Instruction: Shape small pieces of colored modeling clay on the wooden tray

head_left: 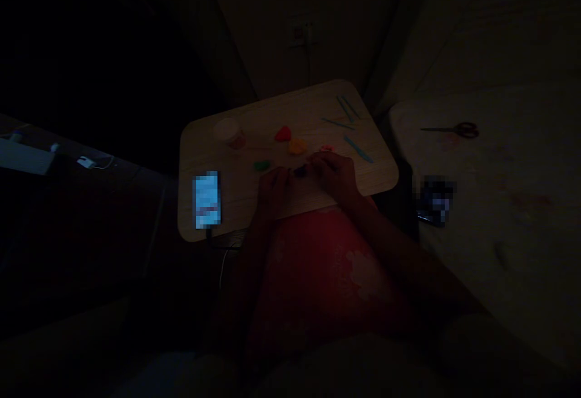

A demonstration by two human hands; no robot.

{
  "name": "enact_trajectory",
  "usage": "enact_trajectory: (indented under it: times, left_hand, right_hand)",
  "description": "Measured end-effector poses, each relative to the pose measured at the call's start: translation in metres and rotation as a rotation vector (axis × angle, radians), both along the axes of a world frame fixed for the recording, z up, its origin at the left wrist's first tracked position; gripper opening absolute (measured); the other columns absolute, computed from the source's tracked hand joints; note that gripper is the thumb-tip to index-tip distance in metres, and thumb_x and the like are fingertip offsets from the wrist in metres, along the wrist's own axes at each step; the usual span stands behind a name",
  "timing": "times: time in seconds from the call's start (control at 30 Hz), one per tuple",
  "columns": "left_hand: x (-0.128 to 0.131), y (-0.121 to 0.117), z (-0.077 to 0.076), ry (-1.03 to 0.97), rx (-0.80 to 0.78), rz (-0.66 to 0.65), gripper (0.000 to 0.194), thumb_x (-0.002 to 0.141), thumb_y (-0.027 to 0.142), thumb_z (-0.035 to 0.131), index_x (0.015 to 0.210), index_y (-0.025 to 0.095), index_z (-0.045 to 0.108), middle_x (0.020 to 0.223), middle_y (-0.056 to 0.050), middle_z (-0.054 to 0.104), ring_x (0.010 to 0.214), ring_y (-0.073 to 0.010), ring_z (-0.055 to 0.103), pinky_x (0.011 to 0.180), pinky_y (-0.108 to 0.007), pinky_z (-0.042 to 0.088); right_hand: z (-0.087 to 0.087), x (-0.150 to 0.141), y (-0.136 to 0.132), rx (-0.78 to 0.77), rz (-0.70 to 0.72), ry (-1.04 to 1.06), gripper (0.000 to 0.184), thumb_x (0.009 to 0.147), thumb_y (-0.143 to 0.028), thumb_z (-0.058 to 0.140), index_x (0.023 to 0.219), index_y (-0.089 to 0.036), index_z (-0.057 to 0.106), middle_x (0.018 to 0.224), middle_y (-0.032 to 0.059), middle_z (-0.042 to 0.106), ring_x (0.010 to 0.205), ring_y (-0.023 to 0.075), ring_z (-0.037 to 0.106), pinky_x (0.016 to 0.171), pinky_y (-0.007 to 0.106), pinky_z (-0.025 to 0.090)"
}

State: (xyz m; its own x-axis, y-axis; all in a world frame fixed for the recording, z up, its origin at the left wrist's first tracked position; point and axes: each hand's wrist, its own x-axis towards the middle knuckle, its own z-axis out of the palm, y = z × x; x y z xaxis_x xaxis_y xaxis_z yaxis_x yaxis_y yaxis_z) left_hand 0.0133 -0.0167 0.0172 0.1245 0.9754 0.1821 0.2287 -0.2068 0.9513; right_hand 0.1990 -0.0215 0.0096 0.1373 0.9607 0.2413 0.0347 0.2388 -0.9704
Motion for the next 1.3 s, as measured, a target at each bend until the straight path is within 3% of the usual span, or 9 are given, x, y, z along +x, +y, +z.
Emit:
enact_trajectory:
  times: [0.23, 0.37, 0.5, 0.7, 0.87, 1.17, 1.3]
  left_hand:
    - [0.001, 0.000, 0.001, -0.029, -0.018, 0.017, 0.058, 0.095, 0.067, 0.052, 0.063, 0.019, 0.061, 0.066, -0.003, 0.062, 0.066, -0.0156, 0.057, 0.068, -0.029, 0.047]
    - [0.002, 0.001, 0.002, -0.053, -0.013, 0.024, 0.059, 0.092, 0.071, 0.052, 0.063, 0.020, 0.061, 0.066, -0.003, 0.061, 0.066, -0.0159, 0.056, 0.067, -0.030, 0.047]
    - [0.001, 0.001, 0.000, -0.075, 0.001, 0.022, 0.058, 0.093, 0.070, 0.051, 0.064, 0.020, 0.060, 0.066, -0.003, 0.059, 0.065, -0.0155, 0.054, 0.066, -0.030, 0.046]
    - [0.001, 0.001, 0.000, -0.056, 0.000, 0.004, 0.056, 0.095, 0.067, 0.052, 0.065, 0.020, 0.059, 0.066, -0.002, 0.058, 0.066, -0.0148, 0.054, 0.065, -0.029, 0.045]
    - [0.002, 0.001, 0.002, -0.036, 0.003, 0.018, 0.057, 0.094, 0.069, 0.051, 0.065, 0.020, 0.059, 0.067, -0.003, 0.059, 0.067, -0.0157, 0.054, 0.067, -0.029, 0.046]
    - [0.002, 0.001, 0.000, -0.059, -0.001, 0.021, 0.055, 0.094, 0.067, 0.052, 0.067, 0.021, 0.059, 0.067, -0.002, 0.057, 0.066, -0.0155, 0.053, 0.066, -0.029, 0.046]
    - [0.002, 0.001, 0.001, -0.055, -0.016, 0.021, 0.053, 0.095, 0.065, 0.052, 0.067, 0.020, 0.059, 0.068, -0.002, 0.056, 0.066, -0.0148, 0.052, 0.066, -0.028, 0.045]
  right_hand:
    - [-0.005, 0.005, 0.005, 0.135, 0.074, 0.038, 0.036, 0.098, -0.053, 0.056, 0.116, -0.030, 0.078, 0.075, 0.0006, 0.064, 0.065, 0.0150, 0.059, 0.075, 0.036, 0.055]
    - [-0.008, 0.006, 0.006, 0.130, 0.121, 0.075, 0.039, 0.098, -0.055, 0.055, 0.123, -0.032, 0.074, 0.085, 0.0031, 0.064, 0.069, 0.0163, 0.059, 0.066, 0.034, 0.055]
    - [-0.008, 0.003, 0.004, 0.086, 0.095, 0.043, 0.041, 0.099, -0.051, 0.055, 0.132, -0.031, 0.068, 0.080, 0.0020, 0.064, 0.065, 0.0155, 0.059, 0.065, 0.033, 0.056]
    - [-0.005, 0.004, 0.004, 0.074, 0.037, -0.049, 0.033, 0.095, -0.049, 0.061, 0.115, -0.027, 0.074, 0.090, 0.0044, 0.074, 0.074, 0.0175, 0.067, 0.073, 0.034, 0.058]
    - [-0.005, 0.003, 0.004, 0.045, 0.036, -0.021, 0.035, 0.083, -0.040, 0.076, 0.114, -0.025, 0.075, 0.101, 0.0062, 0.077, 0.086, 0.0193, 0.073, 0.080, 0.035, 0.061]
    - [-0.012, -0.001, 0.005, -0.062, -0.001, 0.075, 0.021, 0.078, -0.037, 0.079, 0.092, -0.021, 0.078, 0.085, 0.0039, 0.077, 0.073, 0.0180, 0.074, 0.069, 0.032, 0.062]
    - [-0.007, -0.001, 0.003, -0.062, -0.022, 0.032, 0.013, 0.080, -0.034, 0.076, 0.080, -0.021, 0.075, 0.067, 0.0010, 0.073, 0.057, 0.0151, 0.066, 0.056, 0.028, 0.055]
